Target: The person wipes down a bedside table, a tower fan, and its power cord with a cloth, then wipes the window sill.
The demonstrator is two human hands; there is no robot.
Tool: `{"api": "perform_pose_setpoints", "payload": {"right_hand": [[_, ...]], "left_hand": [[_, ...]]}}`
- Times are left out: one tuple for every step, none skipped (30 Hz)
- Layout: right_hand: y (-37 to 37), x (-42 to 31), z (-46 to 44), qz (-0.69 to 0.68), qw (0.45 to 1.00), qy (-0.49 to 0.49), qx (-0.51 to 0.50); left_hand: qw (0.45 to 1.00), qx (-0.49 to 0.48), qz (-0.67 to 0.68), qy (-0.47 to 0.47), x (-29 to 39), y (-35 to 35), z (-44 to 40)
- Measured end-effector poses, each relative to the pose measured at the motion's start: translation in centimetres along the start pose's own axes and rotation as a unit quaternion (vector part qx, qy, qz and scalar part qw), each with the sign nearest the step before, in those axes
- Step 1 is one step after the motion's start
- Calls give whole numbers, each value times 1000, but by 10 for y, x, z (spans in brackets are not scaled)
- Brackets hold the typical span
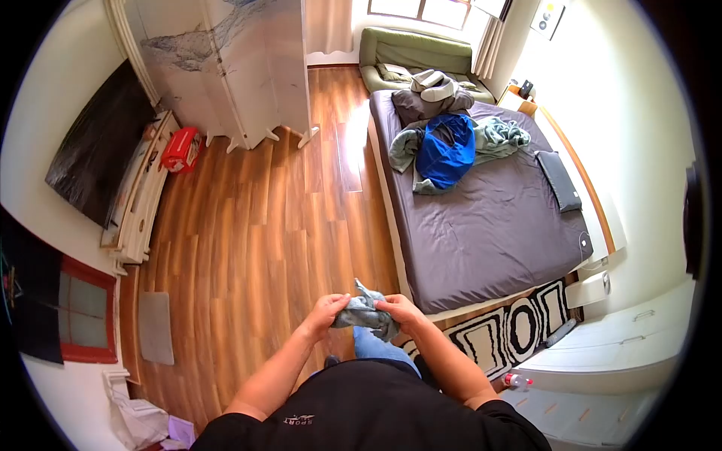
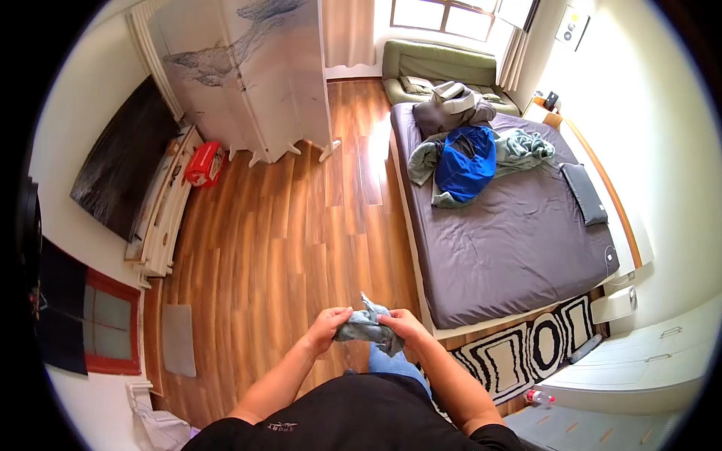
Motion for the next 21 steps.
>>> {"api": "perform_pose_setpoints", "payload": {"right_hand": [[6,0,1,-74,997,9,28],[12,1,2,-148,987,20,54],[-14,2,-55,-200,980,-3,16],[1,1,-71,-176,984,-29,18],[22,3,-82,-149,987,-60,24],[58,-41,-106,-103,992,-34,61],[66,-50,-116,-109,992,-39,57],[61,-55,-129,-153,988,-11,19],[79,-88,-144,-180,983,35,-9],[84,-118,-154,-192,979,65,-38],[93,-147,-161,-172,980,84,-58],[105,-192,-167,-155,977,115,-87],[115,-230,-169,-138,974,140,-114],[119,-260,-167,-172,968,117,-140],[141,-272,-195,-221,939,148,-218],[139,-304,-189,-272,915,144,-261],[131,-337,-187,-324,886,145,-298],[139,-342,-215,-304,897,138,-290],[147,-338,-249,-285,906,134,-282],[151,-335,-279,-304,902,131,-278],[157,-342,-304,-318,899,128,-274]], "left_hand": [[997,4,74,5,5,-10,-1],[989,8,148,11,6,-14,-5],[988,54,134,60,26,36,6],[991,48,110,59,29,44,-7],[993,40,93,59,29,46,-26],[997,16,49,53,61,56,-72],[997,20,49,60,65,65,-83],[996,51,34,59,67,80,-82],[997,68,13,35,84,94,-109],[996,86,21,18,100,104,-123],[996,90,18,22,115,115,-138],[991,106,82,2,153,115,-160],[981,121,152,-15,177,114,-178],[977,110,179,-31,185,129,-194],[968,121,214,-57,219,124,-209],[959,116,250,-68,220,140,-227],[950,107,284,-73,223,157,-247],[950,103,283,-82,247,161,-264],[951,98,280,-90,273,163,-277],[959,80,257,-86,292,170,-293],[958,82,257,-99,314,174,-316]]}}
Point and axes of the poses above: each hand's wrist, its own z-axis away from the middle knuckle, its own y-axis out of the back of the hand, x = y × z, the point moved 5 cm from there along -z, towards the middle knuckle, and after that the axes turned 9 degrees about -x, right-handed, at the moved point
